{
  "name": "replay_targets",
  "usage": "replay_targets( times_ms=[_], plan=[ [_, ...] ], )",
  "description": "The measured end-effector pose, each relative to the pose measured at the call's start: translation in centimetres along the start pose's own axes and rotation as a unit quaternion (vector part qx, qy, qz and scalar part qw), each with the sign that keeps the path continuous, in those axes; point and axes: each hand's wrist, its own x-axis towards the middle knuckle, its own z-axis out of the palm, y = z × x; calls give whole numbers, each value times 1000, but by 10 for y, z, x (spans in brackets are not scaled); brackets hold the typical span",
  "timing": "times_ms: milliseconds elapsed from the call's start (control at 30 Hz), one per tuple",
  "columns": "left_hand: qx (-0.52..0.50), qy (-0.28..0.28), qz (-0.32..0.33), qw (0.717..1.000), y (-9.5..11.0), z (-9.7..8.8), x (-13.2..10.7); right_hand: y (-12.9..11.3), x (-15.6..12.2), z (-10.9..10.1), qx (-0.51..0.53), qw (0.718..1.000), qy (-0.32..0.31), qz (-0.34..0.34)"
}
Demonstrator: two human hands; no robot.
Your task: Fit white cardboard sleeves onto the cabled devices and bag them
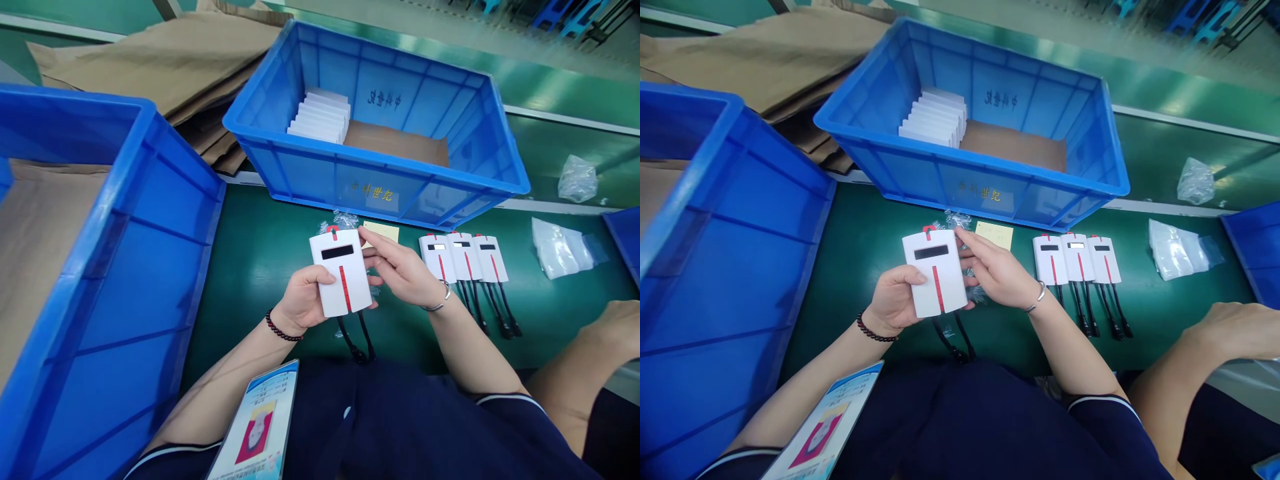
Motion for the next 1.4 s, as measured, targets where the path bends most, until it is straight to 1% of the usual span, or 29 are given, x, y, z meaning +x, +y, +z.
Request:
replay_targets(
  times_ms=[67,133,200,267,333,433,500,567,633,700,800,867,900,933,967,1000,1067,1100,1167,1233,1300,1367,1400],
  plan=[
    [17,9,-3,1000,0,1,0,3,-2,-3,40,999,23,28],
    [47,35,-5,998,-2,6,1,5,-1,-5,76,994,41,67],
    [84,67,-7,994,-6,13,3,6,2,-6,110,989,43,93],
    [127,97,-1,987,-11,22,3,5,8,-8,153,979,55,122],
    [173,110,21,979,-17,29,1,3,13,-9,209,962,88,153],
    [263,109,77,955,-25,37,-3,-2,16,-10,274,936,140,169],
    [335,115,100,930,-28,40,-6,-3,14,-10,294,928,162,162],
    [394,130,110,903,-28,43,-8,-3,11,-11,301,926,171,151],
    [425,141,113,887,-27,46,-9,-4,8,-15,294,931,165,143],
    [439,145,113,879,-26,49,-9,-8,7,-21,271,942,141,136],
    [468,132,88,869,-27,51,-8,-20,7,-29,224,961,86,139],
    [492,123,70,859,-30,50,-7,-29,9,-31,212,963,61,154],
    [495,117,67,859,-32,48,-6,-32,10,-30,212,962,59,162],
    [488,111,67,863,-34,47,-6,-34,11,-29,214,961,62,166],
    [468,104,67,875,-35,44,-6,-35,12,-28,212,961,71,165],
    [436,96,67,892,-36,41,-6,-34,13,-27,204,962,86,161],
    [341,91,71,933,-36,35,-7,-30,13,-26,189,962,125,151],
    [286,97,76,950,-35,31,-8,-28,12,-26,189,961,143,145],
    [184,115,82,973,-31,25,-12,-27,6,-25,192,960,156,130],
    [110,131,86,982,-26,19,-15,-31,-2,-21,147,975,117,122],
    [64,132,93,985,-22,13,-16,-41,-11,-11,33,990,55,126],
    [42,132,109,984,-22,8,-14,-51,-19,4,-100,988,25,117],
    [37,135,115,983,-23,6,-13,-55,-21,12,-155,982,28,100]
  ],
)
